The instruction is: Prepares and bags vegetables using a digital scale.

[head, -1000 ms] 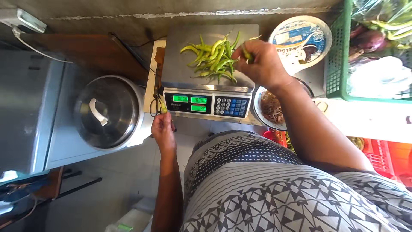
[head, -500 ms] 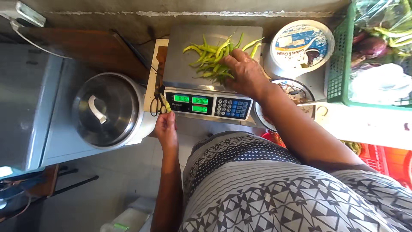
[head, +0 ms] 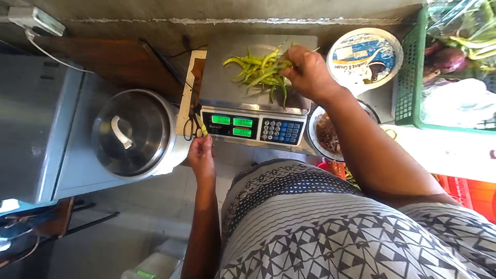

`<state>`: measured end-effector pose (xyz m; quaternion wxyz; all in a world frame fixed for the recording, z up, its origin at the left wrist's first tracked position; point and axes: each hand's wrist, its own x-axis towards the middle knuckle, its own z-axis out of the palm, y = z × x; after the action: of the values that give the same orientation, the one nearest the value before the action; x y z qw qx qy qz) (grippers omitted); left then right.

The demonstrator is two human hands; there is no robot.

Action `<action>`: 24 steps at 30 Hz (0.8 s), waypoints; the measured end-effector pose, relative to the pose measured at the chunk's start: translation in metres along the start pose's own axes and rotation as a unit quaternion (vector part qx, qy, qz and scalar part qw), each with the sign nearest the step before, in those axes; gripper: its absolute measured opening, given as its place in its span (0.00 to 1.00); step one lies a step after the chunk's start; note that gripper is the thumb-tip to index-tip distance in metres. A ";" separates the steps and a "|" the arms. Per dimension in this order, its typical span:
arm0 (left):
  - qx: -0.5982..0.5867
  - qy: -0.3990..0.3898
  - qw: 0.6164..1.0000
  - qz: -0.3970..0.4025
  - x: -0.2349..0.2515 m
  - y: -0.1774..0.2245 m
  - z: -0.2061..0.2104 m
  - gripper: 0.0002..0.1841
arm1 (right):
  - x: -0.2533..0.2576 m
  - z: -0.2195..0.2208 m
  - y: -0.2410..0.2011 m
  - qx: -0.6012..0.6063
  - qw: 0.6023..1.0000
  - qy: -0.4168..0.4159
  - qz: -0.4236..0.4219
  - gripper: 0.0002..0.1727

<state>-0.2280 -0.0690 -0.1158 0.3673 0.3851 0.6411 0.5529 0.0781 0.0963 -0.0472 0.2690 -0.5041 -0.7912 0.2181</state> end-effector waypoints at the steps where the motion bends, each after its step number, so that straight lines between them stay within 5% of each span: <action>1: 0.001 -0.001 1.000 0.000 0.000 0.000 0.000 0.09 | 0.001 -0.005 0.001 0.021 1.000 0.005 0.014 0.13; 11: -0.005 -0.015 1.000 0.005 -0.002 0.003 0.004 0.08 | 0.015 -0.030 0.001 0.062 0.996 0.000 0.057 0.13; 18: -0.003 -0.024 1.000 0.008 -0.004 0.001 0.008 0.07 | 0.025 -0.003 -0.028 -0.168 0.967 -0.188 0.037 0.24; 24: -0.008 -0.032 0.999 -0.012 -0.010 -0.002 0.007 0.07 | 0.033 0.008 -0.040 -0.266 0.942 -0.197 0.055 0.18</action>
<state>-0.2172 -0.0752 -0.1184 0.3976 0.3915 0.6294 0.5408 0.0340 0.1105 -0.0219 -0.0485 -0.5469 -0.8287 0.1089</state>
